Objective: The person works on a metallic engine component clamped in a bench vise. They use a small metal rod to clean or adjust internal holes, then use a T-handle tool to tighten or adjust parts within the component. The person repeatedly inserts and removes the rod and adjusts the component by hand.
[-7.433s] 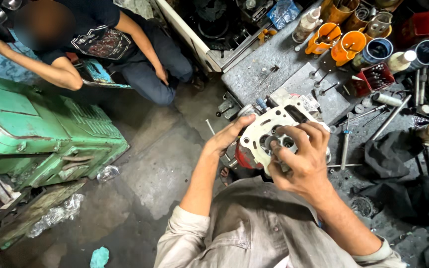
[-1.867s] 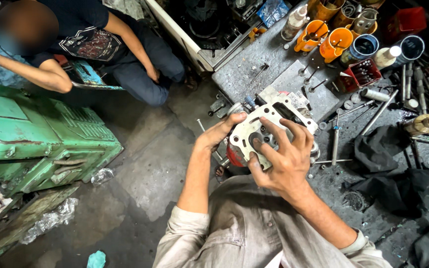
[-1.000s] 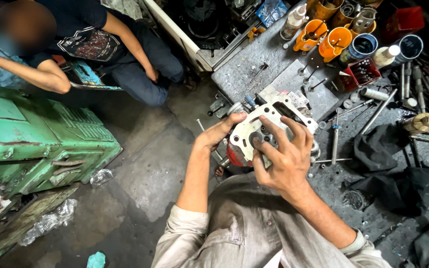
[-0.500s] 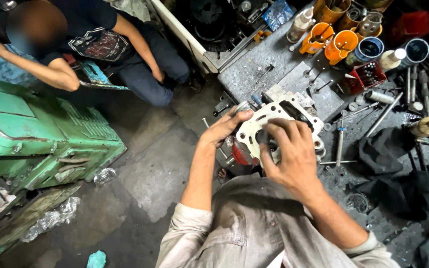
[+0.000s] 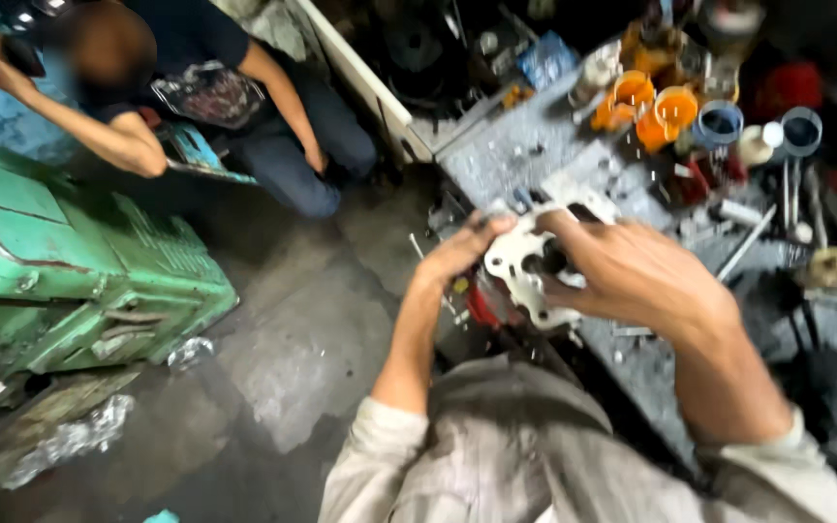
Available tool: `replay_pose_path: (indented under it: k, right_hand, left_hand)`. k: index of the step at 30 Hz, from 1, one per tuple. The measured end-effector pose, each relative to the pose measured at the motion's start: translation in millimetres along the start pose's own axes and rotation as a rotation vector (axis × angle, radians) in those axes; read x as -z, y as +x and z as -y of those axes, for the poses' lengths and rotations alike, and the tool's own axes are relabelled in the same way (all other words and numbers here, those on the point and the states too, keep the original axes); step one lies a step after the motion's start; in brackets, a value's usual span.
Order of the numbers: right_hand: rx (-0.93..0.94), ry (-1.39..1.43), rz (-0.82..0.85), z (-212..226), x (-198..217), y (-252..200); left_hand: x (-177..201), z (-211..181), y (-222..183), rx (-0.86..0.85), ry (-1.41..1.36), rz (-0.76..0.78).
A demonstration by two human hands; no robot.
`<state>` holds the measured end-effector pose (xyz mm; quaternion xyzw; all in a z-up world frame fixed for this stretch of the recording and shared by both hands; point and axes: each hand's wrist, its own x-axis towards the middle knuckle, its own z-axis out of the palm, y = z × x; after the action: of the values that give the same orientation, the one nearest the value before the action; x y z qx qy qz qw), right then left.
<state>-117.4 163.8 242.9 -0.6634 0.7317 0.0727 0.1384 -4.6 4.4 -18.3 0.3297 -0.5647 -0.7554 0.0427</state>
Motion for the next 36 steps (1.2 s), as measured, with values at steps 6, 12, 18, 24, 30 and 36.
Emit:
replay_pose_path:
  k: [6,12,18,24,30,36]
  right_hand:
    - [0.036,0.425,-0.687,-48,-6,-28]
    - [-0.365,0.747,-0.8,-107,-45,-67]
    - [-0.633,1.034,-0.894,-156,-106,-95]
    - [-0.777,1.139,-0.88,-166,-152,-110]
    - [-0.78,1.133,-0.665,-173,-180,-94]
    - [-0.758,1.258,-0.502,-182,-198,-53]
  left_hand:
    - [-2,15,8,-0.122,-0.092,0.18]
    - [-2,0,0,-0.107,-0.037,0.149]
    - [-10,-19,-26,-0.228,-0.067,0.146]
    - [-21,-28,-45,-0.176,-0.063,-0.051]
    - [-36,-28,-75,-0.626,-0.121,-0.399]
    - [-55,-44,-90,-0.839,-0.132,-0.456]
